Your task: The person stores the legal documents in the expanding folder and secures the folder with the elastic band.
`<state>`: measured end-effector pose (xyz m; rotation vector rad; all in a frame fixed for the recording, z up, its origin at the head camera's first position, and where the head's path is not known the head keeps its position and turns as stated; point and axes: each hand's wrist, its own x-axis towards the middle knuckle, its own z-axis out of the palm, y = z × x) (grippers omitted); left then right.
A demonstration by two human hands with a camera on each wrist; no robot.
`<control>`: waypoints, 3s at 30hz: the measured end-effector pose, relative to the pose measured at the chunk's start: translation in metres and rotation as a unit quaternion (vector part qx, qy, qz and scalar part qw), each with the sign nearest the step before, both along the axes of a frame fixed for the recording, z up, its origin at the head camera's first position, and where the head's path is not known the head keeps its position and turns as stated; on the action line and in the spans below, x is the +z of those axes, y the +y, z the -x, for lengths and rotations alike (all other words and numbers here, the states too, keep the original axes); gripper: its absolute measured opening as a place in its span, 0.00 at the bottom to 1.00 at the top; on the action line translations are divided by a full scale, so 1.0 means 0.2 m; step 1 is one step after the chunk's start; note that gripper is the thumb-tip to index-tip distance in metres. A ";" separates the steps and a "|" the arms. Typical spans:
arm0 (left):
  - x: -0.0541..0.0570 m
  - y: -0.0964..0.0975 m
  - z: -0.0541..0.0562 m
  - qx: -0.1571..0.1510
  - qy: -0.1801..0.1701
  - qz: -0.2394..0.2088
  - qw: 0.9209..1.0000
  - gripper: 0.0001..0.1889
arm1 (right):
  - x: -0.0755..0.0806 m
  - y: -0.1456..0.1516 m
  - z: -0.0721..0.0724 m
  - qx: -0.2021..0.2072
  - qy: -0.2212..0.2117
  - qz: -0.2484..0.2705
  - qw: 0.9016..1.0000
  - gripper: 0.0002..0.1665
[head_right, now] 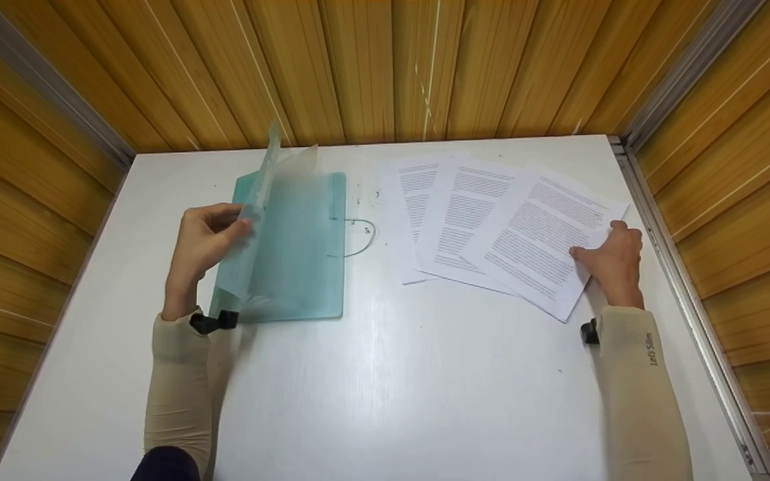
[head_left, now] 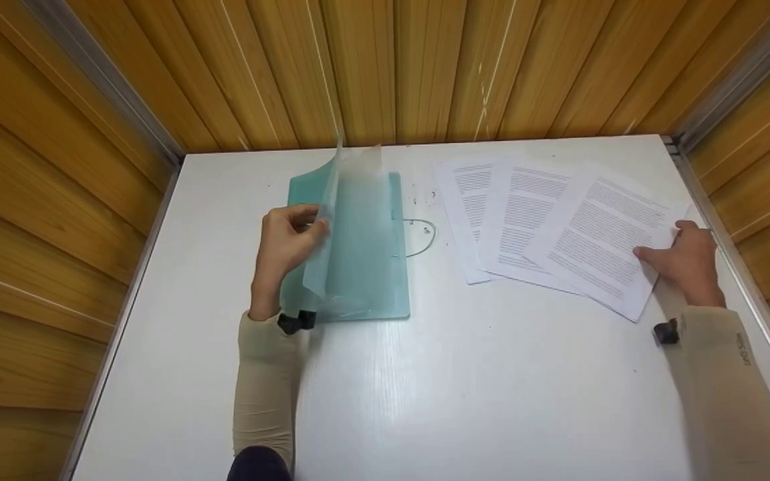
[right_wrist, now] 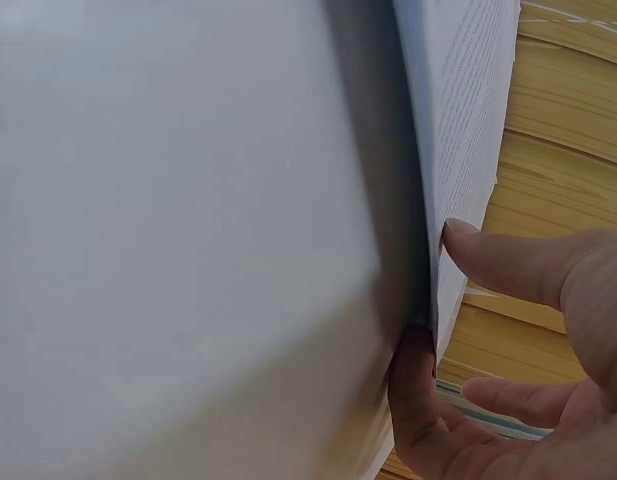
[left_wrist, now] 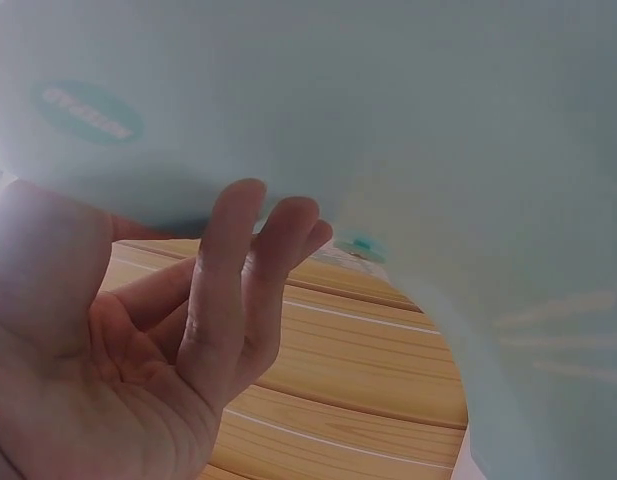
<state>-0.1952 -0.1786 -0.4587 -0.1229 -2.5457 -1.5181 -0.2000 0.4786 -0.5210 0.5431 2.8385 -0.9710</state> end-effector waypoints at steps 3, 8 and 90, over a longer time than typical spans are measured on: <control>0.00 0.00 0.00 0.001 -0.002 0.002 1.000 0.14 | 0.00 0.01 0.01 -0.004 -0.004 0.004 1.000 0.59; 0.00 0.00 0.00 0.000 0.007 0.005 1.000 0.14 | 0.02 0.02 0.00 -0.001 -0.004 0.007 1.000 0.54; -0.02 0.05 0.01 -0.004 -0.013 0.011 1.000 0.15 | 0.24 -0.04 -0.02 -0.121 0.048 0.481 0.867 0.17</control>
